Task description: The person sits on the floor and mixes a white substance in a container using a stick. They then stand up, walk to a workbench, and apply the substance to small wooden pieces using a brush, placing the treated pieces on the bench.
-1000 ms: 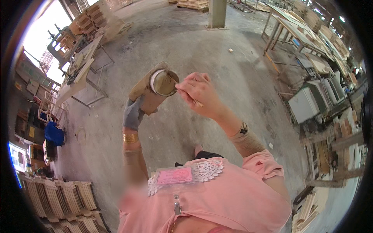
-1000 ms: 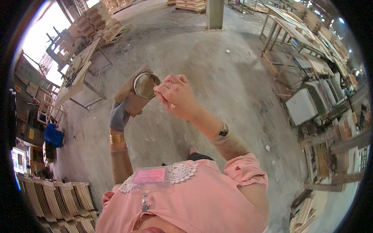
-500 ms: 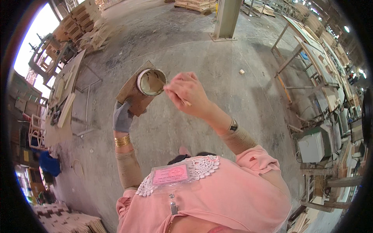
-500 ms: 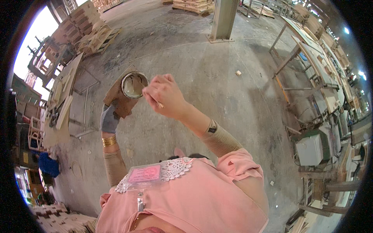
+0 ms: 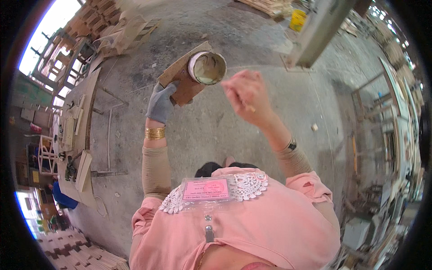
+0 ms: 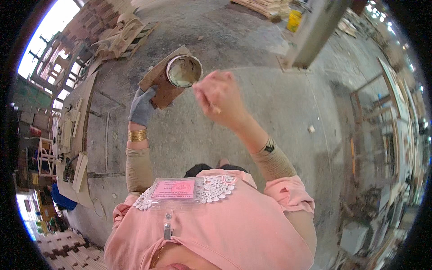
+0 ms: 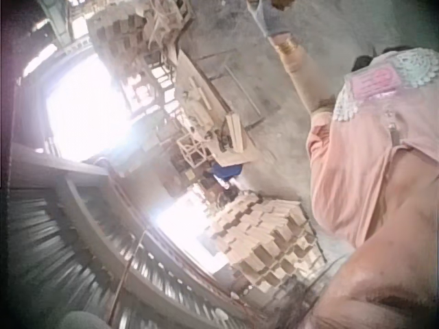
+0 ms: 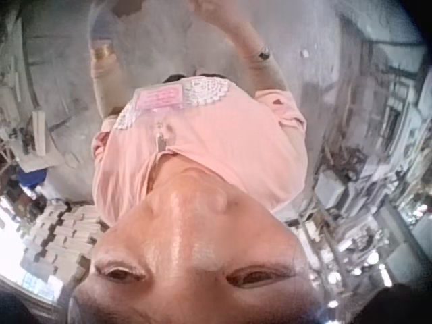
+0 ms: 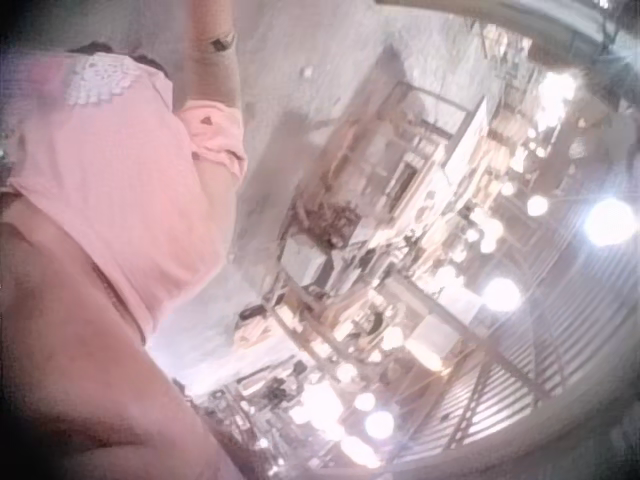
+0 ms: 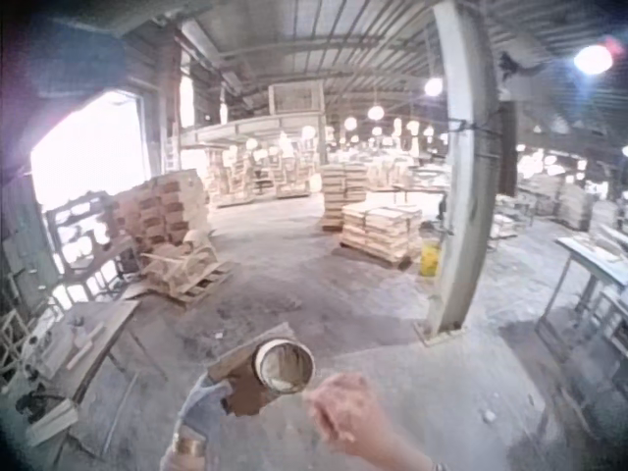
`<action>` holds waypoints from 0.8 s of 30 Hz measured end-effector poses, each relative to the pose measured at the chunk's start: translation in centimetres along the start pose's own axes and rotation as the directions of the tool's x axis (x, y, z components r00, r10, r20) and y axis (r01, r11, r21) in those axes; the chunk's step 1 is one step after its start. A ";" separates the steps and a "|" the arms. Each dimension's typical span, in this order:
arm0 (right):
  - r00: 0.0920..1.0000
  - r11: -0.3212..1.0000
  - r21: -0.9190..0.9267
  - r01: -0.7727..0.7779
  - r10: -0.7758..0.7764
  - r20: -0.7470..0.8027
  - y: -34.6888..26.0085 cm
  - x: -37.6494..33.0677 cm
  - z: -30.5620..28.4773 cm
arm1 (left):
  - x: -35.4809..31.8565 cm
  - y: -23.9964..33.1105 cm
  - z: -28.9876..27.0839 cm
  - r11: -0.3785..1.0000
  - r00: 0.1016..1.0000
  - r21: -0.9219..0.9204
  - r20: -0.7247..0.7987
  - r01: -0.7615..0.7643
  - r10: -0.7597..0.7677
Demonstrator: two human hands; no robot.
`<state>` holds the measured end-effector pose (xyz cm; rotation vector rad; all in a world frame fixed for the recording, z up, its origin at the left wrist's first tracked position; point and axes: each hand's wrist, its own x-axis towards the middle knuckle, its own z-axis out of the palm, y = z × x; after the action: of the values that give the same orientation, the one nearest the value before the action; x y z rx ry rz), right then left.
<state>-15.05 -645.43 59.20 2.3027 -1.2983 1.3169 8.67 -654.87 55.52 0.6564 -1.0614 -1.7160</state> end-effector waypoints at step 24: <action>0.941 0.828 0.476 -0.295 0.337 -0.002 68.7 54.6 40.0 | 90.9 3.7 -18.8 0.999 0.998 0.012 -0.053 0.035 -0.035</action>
<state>-30.96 -740.51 61.11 2.3468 -1.5181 2.0195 -8.82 -746.08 53.98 0.7287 -1.0302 -1.7135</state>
